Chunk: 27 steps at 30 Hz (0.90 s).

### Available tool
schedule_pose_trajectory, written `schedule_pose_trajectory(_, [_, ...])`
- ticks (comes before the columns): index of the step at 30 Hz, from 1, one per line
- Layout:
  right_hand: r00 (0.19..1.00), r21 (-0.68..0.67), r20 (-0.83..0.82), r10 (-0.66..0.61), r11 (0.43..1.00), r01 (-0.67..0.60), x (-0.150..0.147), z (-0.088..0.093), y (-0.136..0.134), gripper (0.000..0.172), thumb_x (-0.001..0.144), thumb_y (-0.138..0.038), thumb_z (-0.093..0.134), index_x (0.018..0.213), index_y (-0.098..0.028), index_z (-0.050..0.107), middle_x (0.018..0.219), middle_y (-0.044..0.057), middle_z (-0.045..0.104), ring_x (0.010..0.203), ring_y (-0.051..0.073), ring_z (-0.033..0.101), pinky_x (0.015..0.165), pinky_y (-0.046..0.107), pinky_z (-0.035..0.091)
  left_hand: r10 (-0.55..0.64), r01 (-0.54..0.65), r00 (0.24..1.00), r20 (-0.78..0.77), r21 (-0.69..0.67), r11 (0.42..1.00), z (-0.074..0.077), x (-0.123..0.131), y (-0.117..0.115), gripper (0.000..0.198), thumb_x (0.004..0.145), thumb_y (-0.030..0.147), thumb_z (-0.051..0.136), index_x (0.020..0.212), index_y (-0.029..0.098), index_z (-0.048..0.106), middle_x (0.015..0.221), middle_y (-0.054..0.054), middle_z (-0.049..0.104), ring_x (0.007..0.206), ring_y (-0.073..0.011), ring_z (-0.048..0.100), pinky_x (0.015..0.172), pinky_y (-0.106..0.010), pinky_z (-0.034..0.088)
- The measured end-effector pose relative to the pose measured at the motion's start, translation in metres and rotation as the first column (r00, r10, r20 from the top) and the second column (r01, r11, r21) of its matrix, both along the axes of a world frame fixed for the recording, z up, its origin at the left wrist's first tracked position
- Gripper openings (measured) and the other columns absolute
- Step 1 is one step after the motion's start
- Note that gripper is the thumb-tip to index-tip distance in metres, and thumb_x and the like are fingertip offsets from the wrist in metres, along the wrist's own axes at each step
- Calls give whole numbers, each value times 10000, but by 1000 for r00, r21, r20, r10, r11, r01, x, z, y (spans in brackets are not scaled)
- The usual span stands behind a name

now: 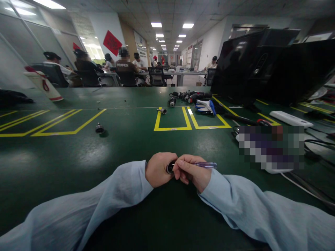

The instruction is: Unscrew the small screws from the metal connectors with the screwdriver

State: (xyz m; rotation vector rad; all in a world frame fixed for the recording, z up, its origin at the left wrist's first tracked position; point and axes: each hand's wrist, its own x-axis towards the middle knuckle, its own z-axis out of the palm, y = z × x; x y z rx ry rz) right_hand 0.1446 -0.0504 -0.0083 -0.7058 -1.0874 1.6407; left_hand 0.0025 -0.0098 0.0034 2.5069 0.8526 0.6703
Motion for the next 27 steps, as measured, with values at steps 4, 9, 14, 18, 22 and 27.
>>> schedule_pose_trajectory(4, [998,-62,-44,37,997,-40,1,5,3,249,654,-360,629,593,-120,606,448,11,568,335,51,396,315,165,263,-35,35,999,32,-4,999,-1,0,-1,145,677,115,489,549,163,439,519,30,486,497,-85,481,486,-189,348])
schedule_pose_trajectory(9, [996,31,82,-21,999,18,7,9,3,258,703,-376,554,599,-141,571,443,-9,533,343,57,368,329,183,248,-44,44,999,3,25,999,0,0,1,108,672,134,518,582,160,463,537,27,503,508,-89,491,482,-191,351])
schedule_pose_trajectory(14, [797,598,484,-360,801,-2,9,11,-9,247,822,-263,420,637,-164,550,536,7,526,515,103,464,507,240,349,-50,51,997,-65,22,998,1,0,1,66,697,172,503,632,159,501,565,21,523,522,-96,501,485,-194,355])
schedule_pose_trajectory(18, [619,799,548,-563,571,-188,8,13,-15,217,824,-223,391,676,-175,542,612,35,551,591,140,465,581,280,349,-69,72,993,-96,24,997,2,1,0,22,659,141,508,661,162,505,597,17,539,551,-106,512,506,-200,365])
schedule_pose_trajectory(22, [761,602,531,-371,798,-31,8,13,-11,243,807,-252,420,619,-167,548,517,6,522,495,107,459,497,240,347,-81,89,992,-98,76,993,2,1,-2,70,673,132,484,615,167,466,565,24,500,513,-99,482,485,-203,339])
schedule_pose_trajectory(27, [970,59,243,-5,998,-10,8,6,3,259,729,-372,499,619,-145,560,440,-12,525,333,63,363,333,190,236,-71,76,994,-80,55,996,2,1,-3,110,686,122,477,590,168,450,563,23,493,513,-95,487,494,-200,346])
